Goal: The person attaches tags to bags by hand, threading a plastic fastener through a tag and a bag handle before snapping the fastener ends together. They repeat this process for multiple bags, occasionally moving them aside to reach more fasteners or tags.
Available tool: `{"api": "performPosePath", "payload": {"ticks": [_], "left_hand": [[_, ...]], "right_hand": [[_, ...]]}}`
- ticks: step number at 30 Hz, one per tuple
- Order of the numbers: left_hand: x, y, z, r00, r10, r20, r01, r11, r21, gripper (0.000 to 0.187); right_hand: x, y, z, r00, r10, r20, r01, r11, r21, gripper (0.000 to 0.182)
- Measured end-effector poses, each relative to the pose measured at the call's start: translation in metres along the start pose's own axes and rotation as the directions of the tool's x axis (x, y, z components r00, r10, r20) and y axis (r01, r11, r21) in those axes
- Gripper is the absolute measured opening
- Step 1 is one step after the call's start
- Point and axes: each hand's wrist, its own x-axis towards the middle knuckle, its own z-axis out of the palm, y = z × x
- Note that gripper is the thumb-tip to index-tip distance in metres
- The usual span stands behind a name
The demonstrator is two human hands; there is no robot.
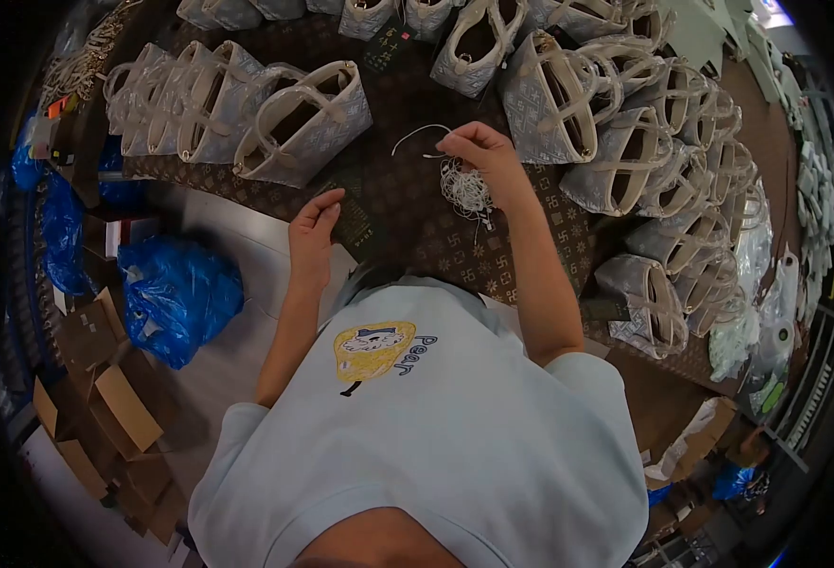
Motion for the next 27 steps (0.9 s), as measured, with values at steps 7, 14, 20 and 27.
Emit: {"api": "performPosePath", "payload": {"ticks": [7,14,20,27], "left_hand": [[-0.010,0.027,0.041,0.993,0.077,0.093,-0.096,0.970,0.221,0.023],[-0.009,0.038,0.070,0.927,-0.107,0.359,0.138,0.989,-0.061,0.026],[-0.008,0.039,0.058,0.985,0.088,0.149,-0.089,0.996,-0.001,0.024],[-0.026,0.059,0.065,0.867,0.388,0.313,-0.498,0.714,0.493,0.015]], "right_hand": [[-0.019,-0.031,-0.004,0.990,0.090,0.113,-0.115,0.963,0.242,0.009],[-0.069,-0.026,0.056,0.957,-0.183,0.224,0.283,0.756,-0.590,0.013],[-0.086,-0.040,0.056,0.984,-0.020,0.179,0.138,0.721,-0.679,0.016],[-0.072,-0.032,0.073,0.984,-0.175,-0.028,0.160,0.945,-0.284,0.014]]}}
